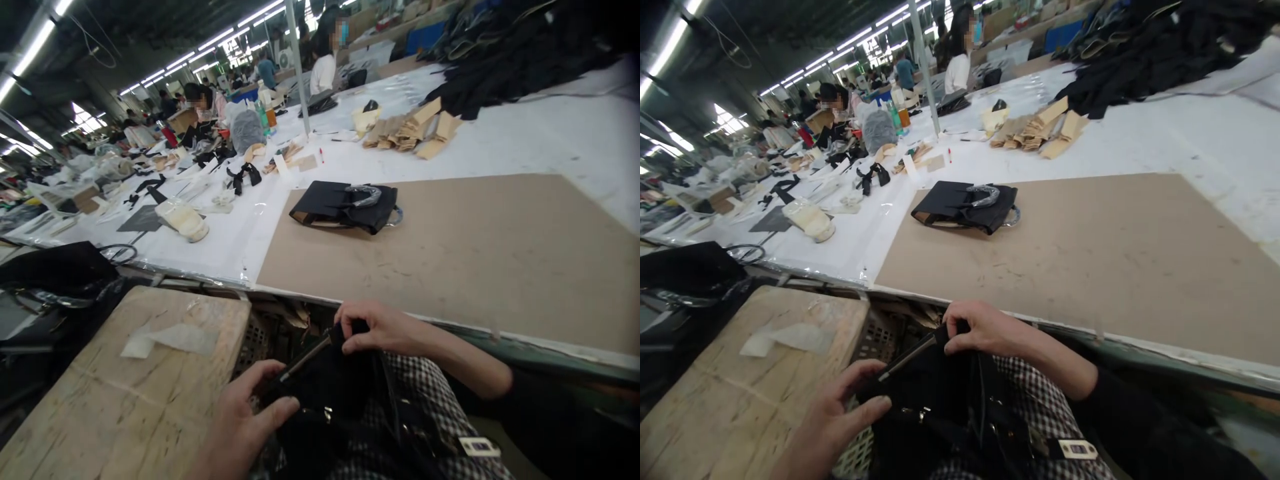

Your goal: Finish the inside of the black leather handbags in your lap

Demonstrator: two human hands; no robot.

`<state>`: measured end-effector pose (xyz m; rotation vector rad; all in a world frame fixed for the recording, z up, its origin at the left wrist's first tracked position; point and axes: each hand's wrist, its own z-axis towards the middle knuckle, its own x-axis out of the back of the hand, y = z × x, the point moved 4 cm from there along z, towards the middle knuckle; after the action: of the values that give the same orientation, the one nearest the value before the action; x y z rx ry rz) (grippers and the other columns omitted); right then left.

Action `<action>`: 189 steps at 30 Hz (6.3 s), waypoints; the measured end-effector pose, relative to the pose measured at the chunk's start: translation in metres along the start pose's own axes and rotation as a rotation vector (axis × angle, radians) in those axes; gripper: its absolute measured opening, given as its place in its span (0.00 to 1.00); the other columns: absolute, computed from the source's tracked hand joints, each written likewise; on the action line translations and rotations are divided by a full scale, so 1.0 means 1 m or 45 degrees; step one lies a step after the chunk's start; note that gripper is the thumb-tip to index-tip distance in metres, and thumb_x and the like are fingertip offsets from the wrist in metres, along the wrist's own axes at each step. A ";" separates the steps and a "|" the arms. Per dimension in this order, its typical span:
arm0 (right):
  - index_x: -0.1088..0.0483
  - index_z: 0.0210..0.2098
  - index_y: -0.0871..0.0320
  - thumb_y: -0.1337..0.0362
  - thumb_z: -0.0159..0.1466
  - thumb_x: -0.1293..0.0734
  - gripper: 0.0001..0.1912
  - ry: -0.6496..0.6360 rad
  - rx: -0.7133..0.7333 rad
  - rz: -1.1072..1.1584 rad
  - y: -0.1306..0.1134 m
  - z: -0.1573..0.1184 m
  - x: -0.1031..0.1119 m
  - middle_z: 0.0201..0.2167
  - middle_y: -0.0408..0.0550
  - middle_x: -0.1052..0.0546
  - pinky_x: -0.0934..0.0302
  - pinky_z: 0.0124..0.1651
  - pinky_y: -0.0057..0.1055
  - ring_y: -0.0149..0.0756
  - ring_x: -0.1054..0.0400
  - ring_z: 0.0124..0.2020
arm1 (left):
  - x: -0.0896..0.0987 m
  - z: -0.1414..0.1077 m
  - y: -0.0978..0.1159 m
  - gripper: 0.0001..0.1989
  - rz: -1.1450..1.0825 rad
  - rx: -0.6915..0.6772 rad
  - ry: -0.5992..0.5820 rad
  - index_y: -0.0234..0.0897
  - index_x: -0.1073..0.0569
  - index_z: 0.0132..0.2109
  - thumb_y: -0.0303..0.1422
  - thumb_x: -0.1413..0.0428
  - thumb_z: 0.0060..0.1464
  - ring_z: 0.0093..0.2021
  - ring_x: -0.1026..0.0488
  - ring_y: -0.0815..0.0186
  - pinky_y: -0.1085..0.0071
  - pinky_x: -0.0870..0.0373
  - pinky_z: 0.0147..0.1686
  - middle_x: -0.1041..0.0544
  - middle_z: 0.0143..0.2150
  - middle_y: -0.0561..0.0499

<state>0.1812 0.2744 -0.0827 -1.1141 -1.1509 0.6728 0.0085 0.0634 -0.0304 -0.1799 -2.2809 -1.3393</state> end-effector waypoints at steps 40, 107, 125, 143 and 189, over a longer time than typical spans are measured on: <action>0.36 0.27 0.56 0.58 0.65 0.33 0.14 0.474 -0.134 0.128 0.014 -0.026 -0.008 0.38 0.45 0.22 0.40 0.44 0.32 0.37 0.29 0.39 | -0.028 0.036 0.022 0.08 0.246 -0.460 0.184 0.39 0.29 0.31 0.31 0.44 0.60 0.43 0.25 0.62 0.70 0.33 0.45 0.22 0.42 0.50; 0.26 0.29 0.59 0.62 0.64 0.32 0.09 0.306 0.245 -0.325 -0.027 -0.053 -0.023 0.26 0.45 0.27 0.42 0.35 0.30 0.34 0.34 0.31 | -0.092 0.079 0.040 0.23 -0.379 0.064 -0.455 0.33 0.34 0.26 0.47 0.34 0.45 0.21 0.48 0.76 0.77 0.53 0.22 0.40 0.20 0.61; 0.25 0.33 0.56 0.56 0.67 0.36 0.13 0.265 0.164 -0.265 -0.012 -0.052 -0.017 0.29 0.46 0.24 0.40 0.39 0.33 0.37 0.32 0.34 | -0.011 -0.008 0.014 0.11 0.153 -0.071 -0.181 0.39 0.22 0.44 0.36 0.37 0.52 0.36 0.29 0.67 0.74 0.36 0.34 0.24 0.36 0.53; 0.24 0.33 0.56 0.56 0.67 0.35 0.13 0.251 0.175 -0.255 -0.017 -0.049 -0.022 0.31 0.46 0.23 0.40 0.40 0.33 0.36 0.32 0.35 | -0.040 0.001 0.025 0.16 0.625 -0.300 0.038 0.39 0.25 0.34 0.41 0.50 0.65 0.33 0.27 0.66 0.74 0.38 0.34 0.25 0.31 0.53; 0.37 0.59 0.53 0.57 0.64 0.32 0.25 0.306 -0.354 0.785 -0.029 -0.200 -0.018 0.53 0.49 0.29 0.41 0.56 0.39 0.45 0.36 0.55 | -0.089 0.067 0.092 0.18 0.571 -0.295 -1.295 0.38 0.23 0.47 0.31 0.36 0.47 0.39 0.26 0.63 0.75 0.31 0.36 0.21 0.40 0.54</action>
<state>0.3606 0.1819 -0.0638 -1.7678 -0.6985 0.8320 0.0950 0.1792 -0.0266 -1.6653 -2.5294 -1.4161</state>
